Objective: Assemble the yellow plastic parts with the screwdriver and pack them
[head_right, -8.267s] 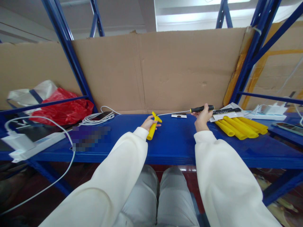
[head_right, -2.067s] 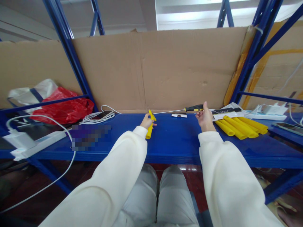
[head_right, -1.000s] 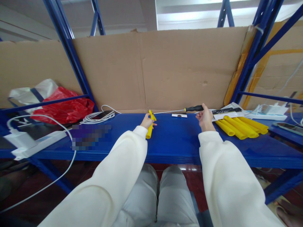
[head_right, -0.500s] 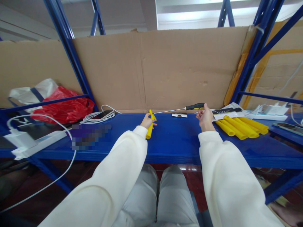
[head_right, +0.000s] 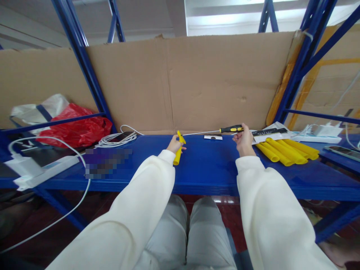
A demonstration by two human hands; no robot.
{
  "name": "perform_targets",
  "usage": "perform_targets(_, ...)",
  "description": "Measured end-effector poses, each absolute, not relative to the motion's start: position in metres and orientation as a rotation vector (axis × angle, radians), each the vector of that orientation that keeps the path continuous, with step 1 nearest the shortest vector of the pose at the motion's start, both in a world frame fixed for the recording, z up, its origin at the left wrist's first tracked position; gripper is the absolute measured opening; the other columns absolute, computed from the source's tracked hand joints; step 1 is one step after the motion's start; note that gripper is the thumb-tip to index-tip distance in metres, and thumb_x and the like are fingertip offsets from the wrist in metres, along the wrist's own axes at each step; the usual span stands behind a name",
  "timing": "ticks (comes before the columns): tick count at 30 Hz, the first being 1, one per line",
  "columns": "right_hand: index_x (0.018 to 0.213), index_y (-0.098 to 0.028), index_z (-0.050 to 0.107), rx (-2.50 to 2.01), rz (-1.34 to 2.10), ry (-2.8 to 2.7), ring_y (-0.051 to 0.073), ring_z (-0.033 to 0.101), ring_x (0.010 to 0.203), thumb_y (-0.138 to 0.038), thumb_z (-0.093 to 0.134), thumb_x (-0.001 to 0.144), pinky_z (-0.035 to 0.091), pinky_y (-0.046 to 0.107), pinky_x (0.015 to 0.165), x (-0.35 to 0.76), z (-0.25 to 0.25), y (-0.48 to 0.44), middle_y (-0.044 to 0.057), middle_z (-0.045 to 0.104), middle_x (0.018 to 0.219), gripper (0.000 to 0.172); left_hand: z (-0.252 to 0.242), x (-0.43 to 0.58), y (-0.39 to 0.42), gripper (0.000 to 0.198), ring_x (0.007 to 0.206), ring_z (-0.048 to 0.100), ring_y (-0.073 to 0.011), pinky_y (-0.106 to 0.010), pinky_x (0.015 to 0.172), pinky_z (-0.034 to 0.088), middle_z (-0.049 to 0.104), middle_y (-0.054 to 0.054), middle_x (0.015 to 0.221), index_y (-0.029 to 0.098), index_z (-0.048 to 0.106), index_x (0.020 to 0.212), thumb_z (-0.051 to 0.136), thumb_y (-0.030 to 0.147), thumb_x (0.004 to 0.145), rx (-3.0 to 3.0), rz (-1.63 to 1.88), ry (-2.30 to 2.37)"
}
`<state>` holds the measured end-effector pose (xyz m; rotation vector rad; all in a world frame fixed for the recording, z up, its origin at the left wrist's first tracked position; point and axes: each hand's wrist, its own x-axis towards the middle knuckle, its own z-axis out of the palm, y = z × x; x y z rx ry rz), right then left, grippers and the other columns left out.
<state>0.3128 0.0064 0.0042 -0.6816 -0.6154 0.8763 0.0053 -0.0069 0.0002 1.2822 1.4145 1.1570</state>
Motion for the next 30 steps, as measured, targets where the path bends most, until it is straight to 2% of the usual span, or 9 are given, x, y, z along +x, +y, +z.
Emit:
perform_targets(7, 0.079, -0.028, 0.030, -0.682, 0.851, -0.623, 0.009, 0.034, 0.039, -0.063, 0.084, 0.079, 0.033, 0.023, 0.035, 0.309, 0.005, 0.006, -0.014, 0.028, 0.053, 0.065, -0.002, 0.005, -0.005, 0.059, 0.058, 0.069, -0.0083, -0.016, 0.046, 0.048, 0.072, -0.008, 0.120, 0.025, 0.043, 0.148, 0.058, 0.004, 0.095, 1.302, 1.162, 1.449)
perform_targets(9, 0.079, -0.028, 0.030, -0.687, 0.877, -0.615, 0.010, 0.036, 0.040, -0.062, 0.081, 0.083, 0.034, 0.023, 0.037, 0.308, 0.007, 0.003, -0.013, 0.030, 0.053, 0.061, -0.003, 0.005, -0.004, 0.060, 0.060, 0.070, -0.0086, -0.015, 0.046, 0.047, 0.072, -0.009, 0.123, 0.025, 0.043, 0.149, 0.057, 0.005, 0.095, 1.304, 1.166, 1.451)
perform_targets(12, 0.078, -0.027, 0.034, -0.698, 0.923, -0.575, 0.011, 0.041, 0.041, -0.053, 0.070, 0.093, 0.034, 0.022, 0.037, 0.307, 0.011, -0.002, -0.010, 0.036, 0.052, 0.047, -0.006, 0.004, -0.002, 0.060, 0.062, 0.070, -0.0084, -0.014, 0.043, 0.045, 0.071, -0.010, 0.127, 0.024, 0.041, 0.150, 0.053, 0.003, 0.095, 1.313, 1.170, 1.437)
perform_targets(15, 0.078, -0.027, 0.037, -0.709, 0.926, -0.533, 0.012, 0.043, 0.041, -0.046, 0.063, 0.096, 0.033, 0.021, 0.036, 0.305, 0.013, -0.004, -0.009, 0.040, 0.051, 0.037, -0.008, 0.004, 0.000, 0.061, 0.063, 0.070, -0.0093, -0.014, 0.041, 0.043, 0.072, -0.011, 0.127, 0.022, 0.041, 0.151, 0.051, 0.001, 0.095, 1.322, 1.172, 1.423)
perform_targets(21, 0.078, -0.026, 0.043, -0.818, 0.837, -0.534, 0.011, 0.045, 0.040, -0.049, 0.066, 0.096, 0.035, 0.020, 0.035, 0.305, 0.011, -0.002, -0.009, 0.044, 0.051, 0.037, -0.007, 0.004, -0.001, 0.062, 0.067, 0.073, -0.0117, -0.015, 0.042, 0.044, 0.074, -0.010, 0.119, 0.023, 0.044, 0.151, 0.054, 0.001, 0.093, 1.325, 1.187, 1.429)
perform_targets(30, 0.076, -0.028, 0.037, -0.748, 0.855, -0.581, 0.012, 0.044, 0.038, -0.044, 0.067, 0.092, 0.035, 0.022, 0.033, 0.314, 0.005, 0.003, -0.009, 0.043, 0.050, 0.038, -0.006, 0.004, -0.003, 0.060, 0.070, 0.075, -0.0116, -0.013, 0.042, 0.044, 0.072, -0.011, 0.126, 0.024, 0.043, 0.149, 0.055, 0.004, 0.094, 1.318, 1.169, 1.427)
